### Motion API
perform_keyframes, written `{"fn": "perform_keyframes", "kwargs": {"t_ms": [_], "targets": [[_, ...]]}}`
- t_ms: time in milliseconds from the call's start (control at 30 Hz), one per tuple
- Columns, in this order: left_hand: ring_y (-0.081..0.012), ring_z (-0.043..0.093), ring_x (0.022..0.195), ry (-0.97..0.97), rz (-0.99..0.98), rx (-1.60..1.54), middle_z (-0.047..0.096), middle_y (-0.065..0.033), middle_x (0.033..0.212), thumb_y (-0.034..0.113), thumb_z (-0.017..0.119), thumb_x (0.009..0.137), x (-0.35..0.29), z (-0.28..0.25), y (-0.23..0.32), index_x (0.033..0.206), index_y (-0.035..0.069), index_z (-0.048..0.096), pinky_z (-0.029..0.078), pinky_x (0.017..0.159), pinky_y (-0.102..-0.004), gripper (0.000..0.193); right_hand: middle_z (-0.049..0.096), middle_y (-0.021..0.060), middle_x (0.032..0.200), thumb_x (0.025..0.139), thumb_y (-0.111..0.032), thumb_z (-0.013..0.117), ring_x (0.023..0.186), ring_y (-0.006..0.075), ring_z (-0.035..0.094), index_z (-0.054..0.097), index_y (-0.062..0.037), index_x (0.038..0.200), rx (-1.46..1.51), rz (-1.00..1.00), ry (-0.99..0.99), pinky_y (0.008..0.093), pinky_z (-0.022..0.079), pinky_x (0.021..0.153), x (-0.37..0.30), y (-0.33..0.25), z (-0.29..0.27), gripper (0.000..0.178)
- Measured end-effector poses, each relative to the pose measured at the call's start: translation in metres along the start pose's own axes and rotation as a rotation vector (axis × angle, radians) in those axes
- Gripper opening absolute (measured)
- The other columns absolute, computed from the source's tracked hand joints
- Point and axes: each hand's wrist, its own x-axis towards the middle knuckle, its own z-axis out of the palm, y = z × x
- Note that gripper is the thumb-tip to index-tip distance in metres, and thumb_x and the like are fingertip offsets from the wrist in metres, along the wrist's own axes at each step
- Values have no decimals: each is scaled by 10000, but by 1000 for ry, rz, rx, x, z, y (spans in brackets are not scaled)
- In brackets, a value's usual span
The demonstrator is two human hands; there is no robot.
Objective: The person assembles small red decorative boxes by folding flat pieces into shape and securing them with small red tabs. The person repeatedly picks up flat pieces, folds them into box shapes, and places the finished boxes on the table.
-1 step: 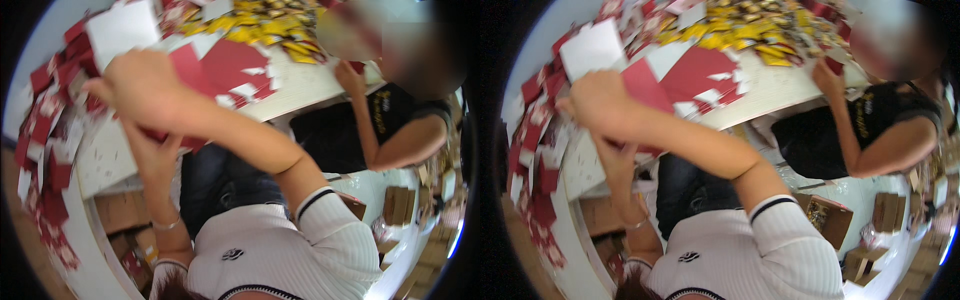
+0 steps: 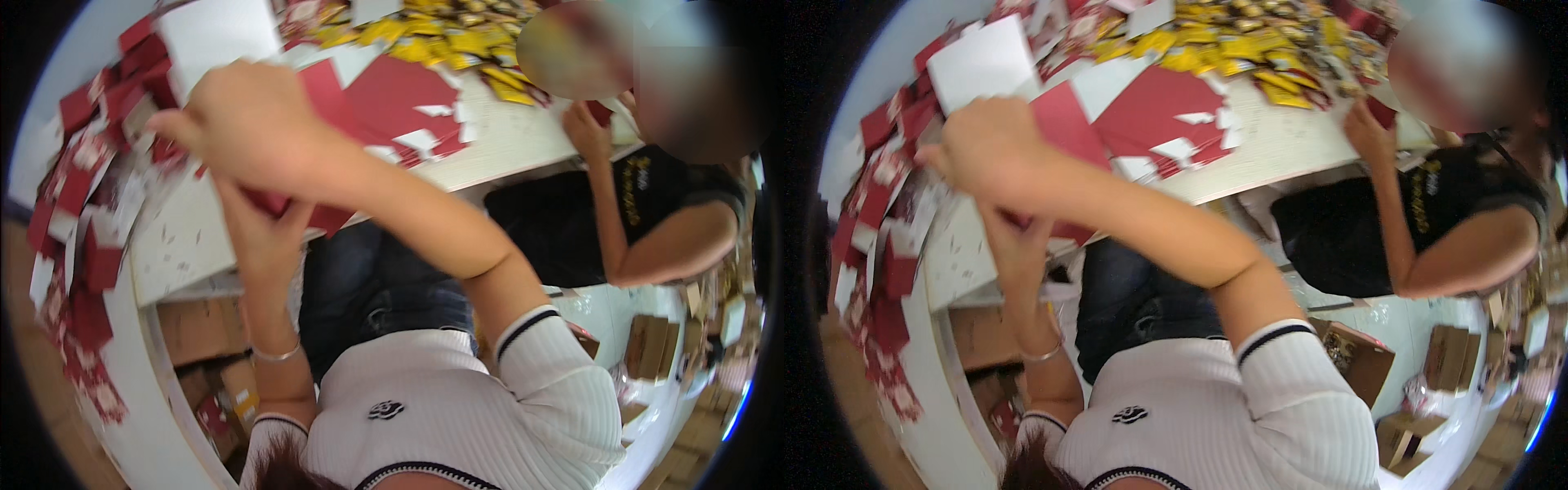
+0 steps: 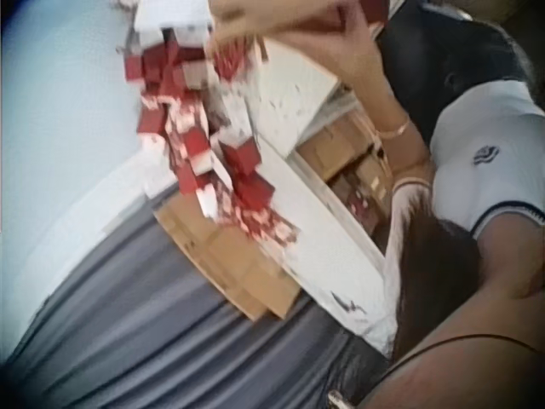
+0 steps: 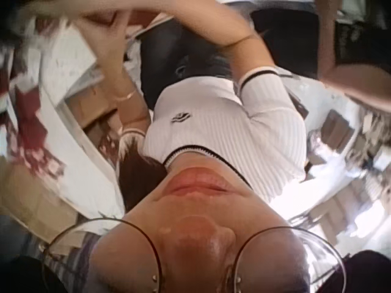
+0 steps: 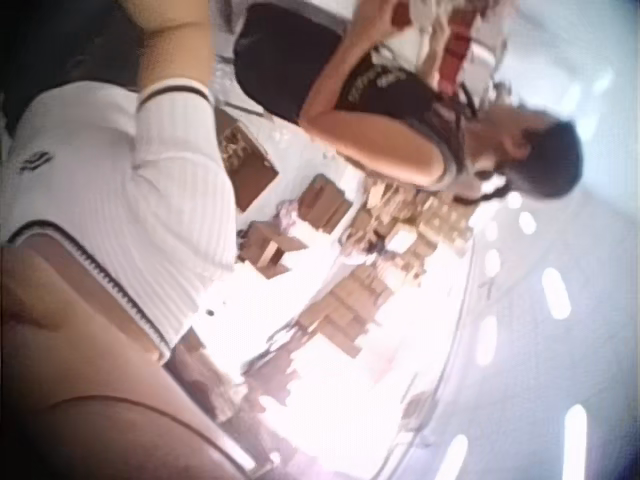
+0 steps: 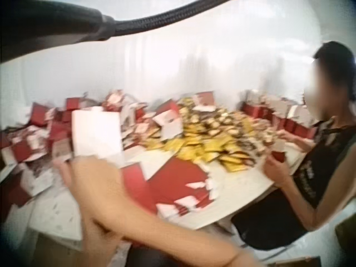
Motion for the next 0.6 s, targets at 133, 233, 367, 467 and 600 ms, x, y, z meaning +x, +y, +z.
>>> {"fn": "perform_keyframes", "kwargs": {"t_ms": [133, 233, 367, 467, 600], "targets": [[-222, 511, 1030, -37, -498, -799, 521, -129, 1115, 91, 615, 724, 9, -27, 27, 1194, -24, 418, 382, 898, -311, 522, 576, 163, 803, 720, -193, 603, 777, 316, 571, 589, -22, 910, -18, -469, 255, 399, 436, 685, -5, 34, -24, 256], [-230, 587, 926, 31, -511, -1109, 592, -141, 1024, 75, 555, 766, 3, -54, 13, 1089, -34, 518, 471, 809, -331, 343, 454, 188, 1191, 785, -109, 491, 1090, 297, 457, 492, -48, 1141, -62, -511, 71, 383, 399, 877, -19, 48, -62, 361], [-207, 596, 906, -73, -834, -1299, 600, -136, 1008, 76, 541, 799, 11, -68, -13, 1078, -22, 530, 484, 796, -302, 295, 217, 210, 1382, 520, 123, 536, 1271, 384, 245, 446, -160, 1255, -89, -471, -243, 405, 266, 1014, -72, 63, -63, 793], [-198, 591, 911, -94, -719, -1117, 593, -128, 1025, 87, 528, 820, -1, -55, 6, 1073, -15, 535, 490, 785, -303, 273, 287, 230, 1344, 598, -70, 680, 1245, 427, 268, 558, -131, 1121, -99, -577, -291, 460, 279, 989, -72, 46, -60, 541], [-209, 542, 988, -126, -724, -1116, 536, -125, 1111, 212, 481, 863, 6, -65, 2, 1146, -3, 468, 449, 845, -334, 356, 365, 182, 1275, 558, -176, 700, 1202, 394, 328, 487, -77, 1098, 263, -596, -180, 479, 294, 977, -56, 59, -56, 589]]}}
